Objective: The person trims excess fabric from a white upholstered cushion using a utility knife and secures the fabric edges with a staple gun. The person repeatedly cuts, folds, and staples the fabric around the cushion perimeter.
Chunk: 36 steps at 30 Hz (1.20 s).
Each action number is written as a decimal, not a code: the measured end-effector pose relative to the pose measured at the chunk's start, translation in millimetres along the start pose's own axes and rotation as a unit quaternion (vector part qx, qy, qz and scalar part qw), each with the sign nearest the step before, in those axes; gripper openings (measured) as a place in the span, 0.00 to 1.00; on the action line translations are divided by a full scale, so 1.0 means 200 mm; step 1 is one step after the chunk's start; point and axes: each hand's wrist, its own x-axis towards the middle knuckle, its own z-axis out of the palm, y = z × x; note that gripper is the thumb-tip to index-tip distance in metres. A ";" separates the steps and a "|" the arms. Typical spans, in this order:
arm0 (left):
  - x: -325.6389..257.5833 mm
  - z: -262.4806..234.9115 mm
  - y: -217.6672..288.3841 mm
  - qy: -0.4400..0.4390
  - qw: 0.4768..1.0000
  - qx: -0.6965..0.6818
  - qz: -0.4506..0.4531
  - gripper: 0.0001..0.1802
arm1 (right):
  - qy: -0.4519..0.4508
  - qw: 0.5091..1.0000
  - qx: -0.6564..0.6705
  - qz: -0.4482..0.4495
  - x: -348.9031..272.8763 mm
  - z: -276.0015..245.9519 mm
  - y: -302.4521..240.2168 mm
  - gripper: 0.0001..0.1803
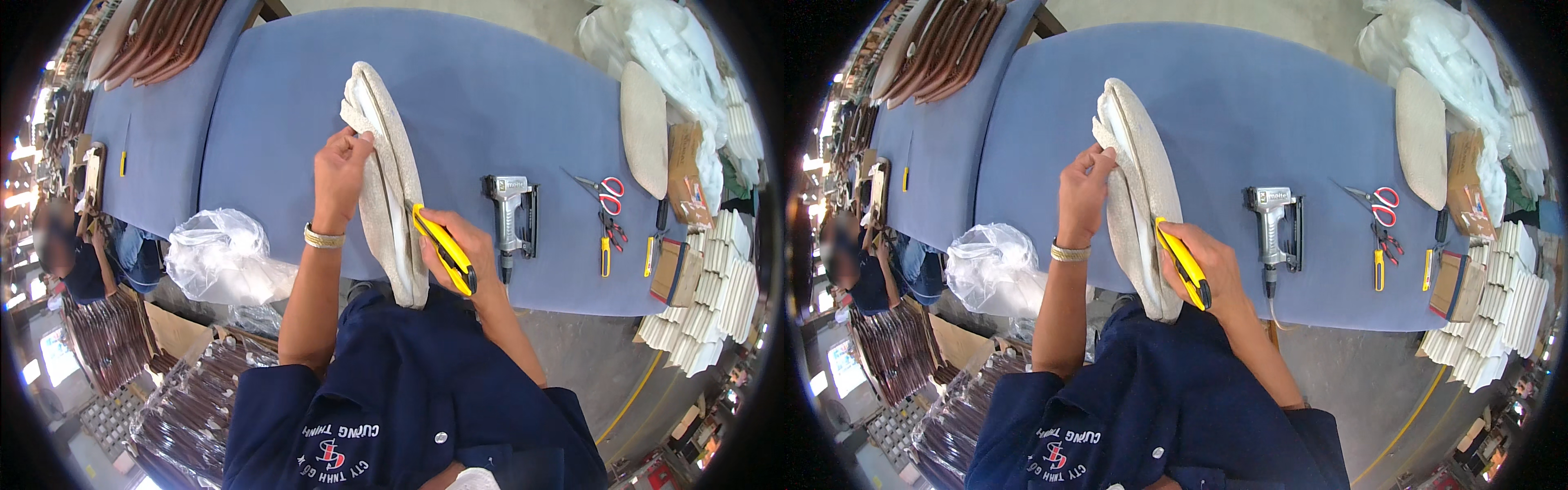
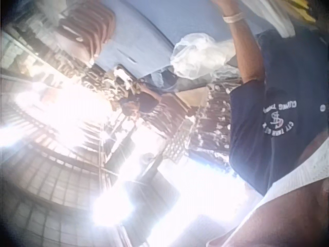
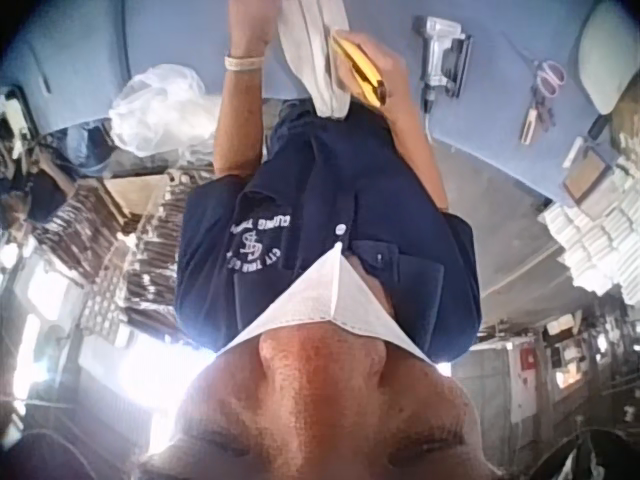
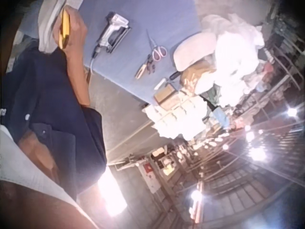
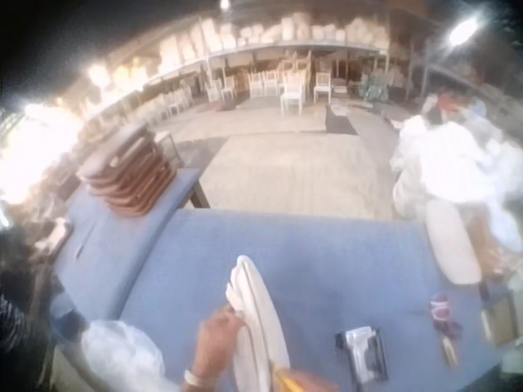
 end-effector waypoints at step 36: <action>-0.55 0.03 -0.04 -0.041 0.957 0.278 0.075 0.16 | -0.020 0.999 -0.023 0.036 -0.32 0.02 -0.10 0.19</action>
